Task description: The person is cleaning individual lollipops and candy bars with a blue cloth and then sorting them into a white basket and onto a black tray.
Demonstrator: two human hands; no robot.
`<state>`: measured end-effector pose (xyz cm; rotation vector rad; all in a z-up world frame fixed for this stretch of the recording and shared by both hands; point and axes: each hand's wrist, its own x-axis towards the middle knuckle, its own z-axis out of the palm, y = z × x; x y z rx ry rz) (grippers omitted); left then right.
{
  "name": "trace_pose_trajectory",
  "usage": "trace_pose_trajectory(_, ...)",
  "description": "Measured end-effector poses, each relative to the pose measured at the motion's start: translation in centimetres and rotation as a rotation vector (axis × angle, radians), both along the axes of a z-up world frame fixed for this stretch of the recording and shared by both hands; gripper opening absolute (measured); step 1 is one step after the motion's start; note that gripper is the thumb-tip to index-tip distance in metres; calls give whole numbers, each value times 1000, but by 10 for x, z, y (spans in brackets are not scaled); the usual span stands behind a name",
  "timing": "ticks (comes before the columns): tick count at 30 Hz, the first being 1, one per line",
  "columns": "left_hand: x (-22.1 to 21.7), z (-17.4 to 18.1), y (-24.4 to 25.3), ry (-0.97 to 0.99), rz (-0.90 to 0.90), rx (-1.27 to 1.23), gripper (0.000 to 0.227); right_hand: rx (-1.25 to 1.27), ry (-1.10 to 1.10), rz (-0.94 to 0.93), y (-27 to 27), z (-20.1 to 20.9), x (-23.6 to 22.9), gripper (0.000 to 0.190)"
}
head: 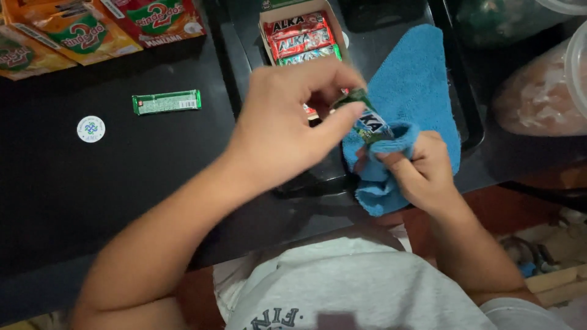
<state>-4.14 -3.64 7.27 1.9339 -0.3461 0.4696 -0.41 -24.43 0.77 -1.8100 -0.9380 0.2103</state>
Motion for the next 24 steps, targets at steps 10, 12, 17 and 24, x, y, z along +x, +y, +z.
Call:
trace_pose_trajectory(10,18,-9,32,153,19,300,8,172,58,-412,-10,-19,-3,36)
trace_pose_trajectory(12,21,-15,31,199,93,318,7,176,107,-349,-6,-12,-3,40)
trace_pose_trajectory(17,17,-19,13,-159,-253,462,32,103,46,-392,-10,-22,1,44)
trace_pose_trajectory(24,26,-30,21,58,-207,255,15,72,25,-406,-5,-16,1,44)
